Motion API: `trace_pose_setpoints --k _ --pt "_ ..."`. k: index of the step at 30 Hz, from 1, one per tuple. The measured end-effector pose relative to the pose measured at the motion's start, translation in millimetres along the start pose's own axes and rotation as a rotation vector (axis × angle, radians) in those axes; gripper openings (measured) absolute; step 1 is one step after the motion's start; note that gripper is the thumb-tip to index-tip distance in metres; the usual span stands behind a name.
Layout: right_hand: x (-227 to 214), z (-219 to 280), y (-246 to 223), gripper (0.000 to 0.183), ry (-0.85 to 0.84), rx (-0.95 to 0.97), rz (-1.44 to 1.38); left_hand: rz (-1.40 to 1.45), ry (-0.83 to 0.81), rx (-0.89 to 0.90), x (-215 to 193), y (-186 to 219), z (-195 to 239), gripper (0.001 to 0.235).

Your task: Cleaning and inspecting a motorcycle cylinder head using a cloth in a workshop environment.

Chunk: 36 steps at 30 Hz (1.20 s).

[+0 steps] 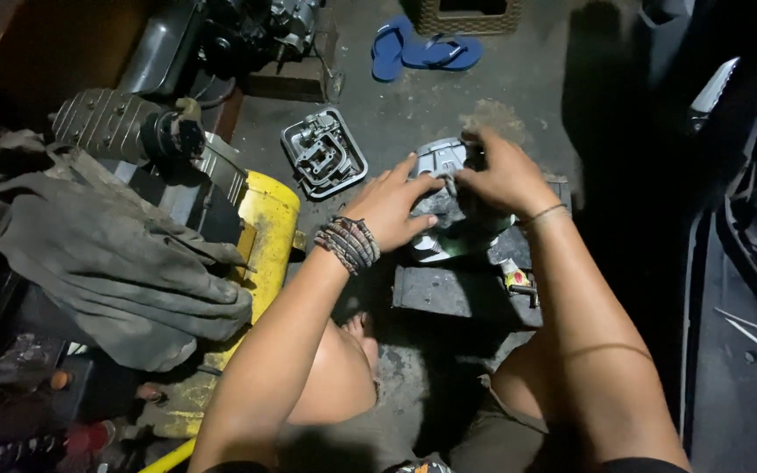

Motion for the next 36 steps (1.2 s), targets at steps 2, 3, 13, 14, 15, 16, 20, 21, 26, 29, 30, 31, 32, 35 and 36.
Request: trace_pose_setpoints --k 2,3,13,14,15,16,20,21,26,29,30,31,32,35,36 --pt "2 6 -1 0.066 -0.027 0.032 0.010 -0.010 -0.005 0.000 -2 4 3 0.048" --pt "2 8 -2 0.075 -0.053 0.062 0.019 -0.022 -0.008 0.000 -4 6 4 0.048" --pt "8 7 9 0.067 0.085 -0.049 0.125 -0.167 0.072 -0.056 1 7 9 0.051" --pt "1 17 8 0.071 0.053 -0.113 0.042 -0.210 0.075 -0.062 -1 8 12 0.053" --pt "-6 28 9 0.075 0.018 -0.174 -0.041 -0.250 0.076 -0.067 -2 10 15 0.055" --pt "-9 30 18 0.075 0.021 -0.174 -0.042 -0.252 0.075 -0.065 -1 15 15 0.055" --pt "-18 31 59 0.057 0.249 -0.097 -0.211 -0.246 0.104 -0.071 10 19 3 0.071" --pt "-20 31 70 0.055 0.333 -0.070 -0.190 -0.251 0.138 -0.053 14 16 -5 0.078" --pt "-15 28 95 0.052 0.321 -0.012 -0.221 -0.266 0.193 -0.024 6 29 -6 0.079" --pt "-15 31 99 0.052 0.325 0.021 -0.215 -0.290 0.186 -0.033 6 44 -1 0.078" --pt "-15 30 98 0.051 0.315 0.032 -0.219 -0.292 0.179 -0.043 6 48 1 0.079" --pt "-16 31 96 0.051 0.311 0.034 -0.221 -0.290 0.174 -0.045 9 46 -6 0.079" --pt "-17 31 92 0.048 0.329 0.009 -0.197 -0.314 0.205 -0.058 11 44 -11 0.081" --pt "-13 27 83 0.045 0.333 -0.040 -0.153 -0.362 0.219 -0.095 9 40 -15 0.084" --pt "-11 26 83 0.046 0.325 -0.054 -0.129 -0.383 0.200 -0.108 8 42 -16 0.085"
Point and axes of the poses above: each hand's wrist, its own z-axis away from the middle knuckle, its own x-axis out of the palm, y = z × x, the point moved 2 cm from there along -z, towards the middle knuckle, and after that the axes turned 8 degrees about -y, right-handed, at the moved point
